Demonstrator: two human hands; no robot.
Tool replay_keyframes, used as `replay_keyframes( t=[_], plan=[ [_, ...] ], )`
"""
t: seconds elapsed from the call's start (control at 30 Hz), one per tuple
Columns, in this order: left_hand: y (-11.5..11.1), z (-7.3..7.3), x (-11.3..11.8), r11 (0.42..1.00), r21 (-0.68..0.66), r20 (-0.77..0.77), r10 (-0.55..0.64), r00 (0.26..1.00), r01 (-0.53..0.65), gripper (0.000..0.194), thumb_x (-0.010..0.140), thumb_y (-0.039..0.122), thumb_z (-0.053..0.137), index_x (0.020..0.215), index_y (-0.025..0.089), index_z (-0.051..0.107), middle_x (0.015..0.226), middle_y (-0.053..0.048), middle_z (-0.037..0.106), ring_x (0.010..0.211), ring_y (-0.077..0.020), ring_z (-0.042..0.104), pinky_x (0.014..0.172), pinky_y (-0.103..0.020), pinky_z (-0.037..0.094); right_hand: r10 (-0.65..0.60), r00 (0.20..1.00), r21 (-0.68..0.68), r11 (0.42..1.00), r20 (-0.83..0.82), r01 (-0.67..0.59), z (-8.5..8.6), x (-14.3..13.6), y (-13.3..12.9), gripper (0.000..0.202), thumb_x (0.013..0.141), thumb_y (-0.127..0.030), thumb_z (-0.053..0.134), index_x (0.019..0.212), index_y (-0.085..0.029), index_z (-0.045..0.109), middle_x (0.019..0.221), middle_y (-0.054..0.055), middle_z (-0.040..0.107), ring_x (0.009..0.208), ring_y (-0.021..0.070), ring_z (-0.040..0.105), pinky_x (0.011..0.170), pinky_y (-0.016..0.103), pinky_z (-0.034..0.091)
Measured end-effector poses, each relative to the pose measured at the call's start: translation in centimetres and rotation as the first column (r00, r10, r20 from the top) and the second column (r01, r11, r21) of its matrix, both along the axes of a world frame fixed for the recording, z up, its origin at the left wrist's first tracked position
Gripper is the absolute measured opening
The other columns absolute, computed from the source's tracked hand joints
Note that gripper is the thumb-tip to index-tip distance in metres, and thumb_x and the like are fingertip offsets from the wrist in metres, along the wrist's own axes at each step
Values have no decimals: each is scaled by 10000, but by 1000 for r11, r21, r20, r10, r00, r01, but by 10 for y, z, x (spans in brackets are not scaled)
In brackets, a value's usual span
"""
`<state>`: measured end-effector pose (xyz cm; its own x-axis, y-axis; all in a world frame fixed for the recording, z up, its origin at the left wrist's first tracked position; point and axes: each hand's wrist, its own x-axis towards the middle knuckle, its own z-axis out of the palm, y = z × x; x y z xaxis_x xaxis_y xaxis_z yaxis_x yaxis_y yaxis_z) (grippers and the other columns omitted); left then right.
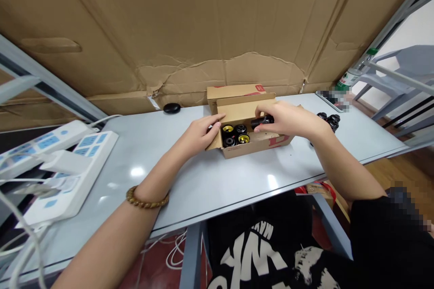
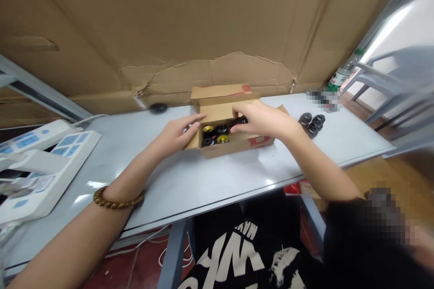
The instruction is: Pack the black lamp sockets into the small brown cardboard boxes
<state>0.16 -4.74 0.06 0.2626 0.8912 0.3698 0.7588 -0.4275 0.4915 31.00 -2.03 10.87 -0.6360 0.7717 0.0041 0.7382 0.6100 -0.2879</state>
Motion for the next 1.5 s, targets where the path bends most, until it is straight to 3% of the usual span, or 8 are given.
replay_keyframes(
  t=[0.3, 0.57, 0.77, 0.9, 1.03, 1.27, 1.4, 1.5],
  plan=[
    [0, 2, 0, 1000, 1, -1, -7, 1000, 7, 618, 1105, 453, 397, 1510, 104, 708, 1483, -167, 741, 1305, -334, 733, 1158, -492, 572, 87, 991, -183, 981, 97, -68, -15, 1, 11, 294, 974, -241, 663, 1221, -288, 816, 1191, 92, 737, 861, 212, 712, 722, 324, 495],
    [-1, 3, 1, 1000, -6, -26, -4, 1000, 4, 610, 1110, 448, 390, 1526, 121, 695, 1460, -159, 756, 1281, -318, 738, 1138, -472, 580, 7, 963, -108, 994, 269, 23, -21, -22, 10, 268, 912, -263, 738, 1175, -237, 692, 1089, 106, 770, 787, 227, 706, 604, 325, 432],
    [-1, 3, 1, 1000, -7, -20, -4, 1000, 4, 636, 1097, 477, 383, 1509, 118, 708, 1447, -160, 763, 1272, -331, 738, 1129, -481, 579, 84, 996, -298, 951, 4, -79, -29, -16, 25, 230, 838, -350, 866, 1049, -281, 806, 857, 52, 792, 708, 239, 719, 647, 355, 506],
    [-1, 4, 1, 1000, -8, -25, 2, 1000, -2, 630, 1090, 485, 391, 1507, 141, 713, 1445, -148, 767, 1247, -328, 744, 1110, -470, 588, 162, 982, -367, 911, -99, -188, -27, -8, 34, 270, 849, -429, 859, 1075, -283, 829, 887, 42, 824, 774, 237, 744, 692, 346, 560],
    [-2, 6, 1, 999, -27, -40, 17, 999, -18, 647, 1089, 498, 384, 1515, 133, 707, 1446, -156, 764, 1235, -330, 747, 1100, -461, 593, 124, 978, -268, 949, -167, -166, -24, 1, 25, 175, 932, -329, 749, 1073, -280, 841, 943, 45, 829, 807, 233, 729, 731, 352, 577],
    [-1, 3, -3, 999, -22, -51, 38, 998, -39, 656, 1091, 553, 394, 1511, 163, 711, 1457, -145, 761, 1285, -349, 734, 1095, -468, 599, 237, 941, -60, 964, -241, -258, -27, 0, -13, 485, 906, -36, 485, 1127, -254, 858, 1241, 98, 752, 1126, 270, 712, 1051, 445, 570],
    [0, 0, -6, 999, -7, -46, 40, 998, -40, 645, 1095, 563, 402, 1499, 167, 712, 1459, -145, 760, 1312, -352, 727, 1099, -474, 604, 85, 924, 128, 991, -373, -40, -16, 48, -10, 465, 977, -98, 477, 1277, -244, 801, 1347, 118, 714, 1227, 286, 683, 1094, 467, 542],
    [0, -1, -8, 999, -12, -55, 32, 998, -33, 647, 1101, 579, 400, 1499, 175, 712, 1441, -143, 770, 1276, -349, 743, 1067, -473, 617, -314, 907, 204, 904, -280, 376, -8, 111, 13, 417, 1028, -180, 509, 1364, -184, 757, 1323, 165, 748, 1166, 310, 686, 1040, 469, 529]
  ],
)
